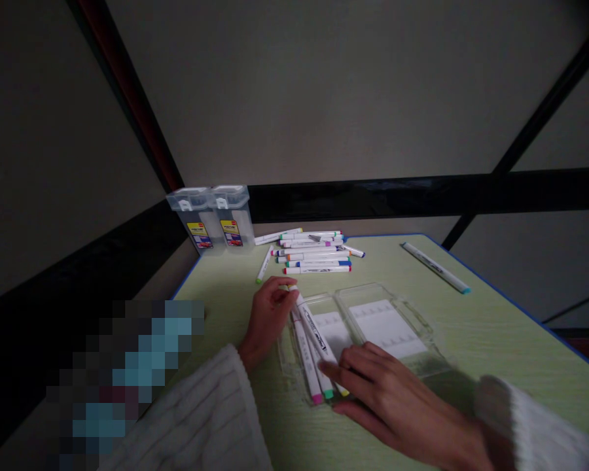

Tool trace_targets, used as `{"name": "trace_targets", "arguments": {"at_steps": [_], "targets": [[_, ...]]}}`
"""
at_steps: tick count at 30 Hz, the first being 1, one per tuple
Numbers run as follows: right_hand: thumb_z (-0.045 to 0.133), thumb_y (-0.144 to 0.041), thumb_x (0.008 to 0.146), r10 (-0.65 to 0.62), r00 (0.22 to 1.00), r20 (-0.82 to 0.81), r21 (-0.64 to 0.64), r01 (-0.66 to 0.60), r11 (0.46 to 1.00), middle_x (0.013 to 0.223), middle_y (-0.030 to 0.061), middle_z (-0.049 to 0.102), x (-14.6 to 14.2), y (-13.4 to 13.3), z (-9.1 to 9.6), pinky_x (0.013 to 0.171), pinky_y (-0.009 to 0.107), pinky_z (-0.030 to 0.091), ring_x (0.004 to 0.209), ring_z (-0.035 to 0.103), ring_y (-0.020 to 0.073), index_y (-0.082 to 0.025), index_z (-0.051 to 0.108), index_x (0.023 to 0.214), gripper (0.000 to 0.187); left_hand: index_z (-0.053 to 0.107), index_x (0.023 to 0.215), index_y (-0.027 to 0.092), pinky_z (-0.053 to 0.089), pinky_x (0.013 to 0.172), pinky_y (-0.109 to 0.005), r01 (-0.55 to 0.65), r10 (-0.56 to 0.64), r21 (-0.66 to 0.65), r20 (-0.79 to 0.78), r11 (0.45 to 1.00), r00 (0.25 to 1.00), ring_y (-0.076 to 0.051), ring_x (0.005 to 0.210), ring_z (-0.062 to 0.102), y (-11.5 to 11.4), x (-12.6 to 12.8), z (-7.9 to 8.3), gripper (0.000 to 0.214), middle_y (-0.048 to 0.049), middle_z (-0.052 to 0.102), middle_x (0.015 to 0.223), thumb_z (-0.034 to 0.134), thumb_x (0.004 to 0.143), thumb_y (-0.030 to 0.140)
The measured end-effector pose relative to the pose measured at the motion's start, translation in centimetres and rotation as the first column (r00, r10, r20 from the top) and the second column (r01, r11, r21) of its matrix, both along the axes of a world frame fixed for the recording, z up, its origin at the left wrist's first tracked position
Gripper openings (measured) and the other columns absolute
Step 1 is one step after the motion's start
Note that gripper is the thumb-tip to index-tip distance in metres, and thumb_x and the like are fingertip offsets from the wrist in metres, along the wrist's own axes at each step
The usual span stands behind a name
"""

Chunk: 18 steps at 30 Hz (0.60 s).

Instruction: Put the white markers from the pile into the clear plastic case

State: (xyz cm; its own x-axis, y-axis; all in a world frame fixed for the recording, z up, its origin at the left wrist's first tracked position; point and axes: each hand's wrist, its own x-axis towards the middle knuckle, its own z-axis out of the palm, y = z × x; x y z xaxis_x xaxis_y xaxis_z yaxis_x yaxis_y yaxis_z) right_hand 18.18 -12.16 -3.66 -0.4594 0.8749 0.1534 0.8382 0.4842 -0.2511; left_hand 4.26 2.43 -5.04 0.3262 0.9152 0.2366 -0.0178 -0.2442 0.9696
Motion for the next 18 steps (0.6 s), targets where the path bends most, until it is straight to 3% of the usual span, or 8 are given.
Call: {"name": "trace_targets", "arguments": {"at_steps": [7,18], "targets": [[0.044,-0.033,0.085,0.007,1.000,-0.016,0.013,-0.007,1.000,0.088,0.0049,0.057,0.02,-0.23,0.31,0.074,0.036,0.039,0.082,0.052,0.0190,-0.019,0.050,0.112,0.032,0.057,0.076,0.012,0.027,0.040,-0.016,-0.026,0.027,-0.134,0.011,0.991,1.000,-0.004,0.039,0.036,-0.24,-0.09,0.88,0.019,0.0079,0.044,0.043,0.061,0.061,0.023],[0.041,-0.029,0.086,0.000,1.000,0.004,0.131,-0.001,0.991,0.084,0.0047,0.058,0.17,-0.09,0.14,0.072,0.035,0.041,0.080,0.054,0.0184,-0.016,0.050,0.113,0.030,0.056,0.077,0.014,0.031,0.041,-0.017,-0.030,0.044,-0.209,0.066,0.977,0.997,-0.006,0.039,0.043,-0.03,-0.39,0.65,0.025,0.0073,0.050,0.045,0.065,0.058,0.026]]}}
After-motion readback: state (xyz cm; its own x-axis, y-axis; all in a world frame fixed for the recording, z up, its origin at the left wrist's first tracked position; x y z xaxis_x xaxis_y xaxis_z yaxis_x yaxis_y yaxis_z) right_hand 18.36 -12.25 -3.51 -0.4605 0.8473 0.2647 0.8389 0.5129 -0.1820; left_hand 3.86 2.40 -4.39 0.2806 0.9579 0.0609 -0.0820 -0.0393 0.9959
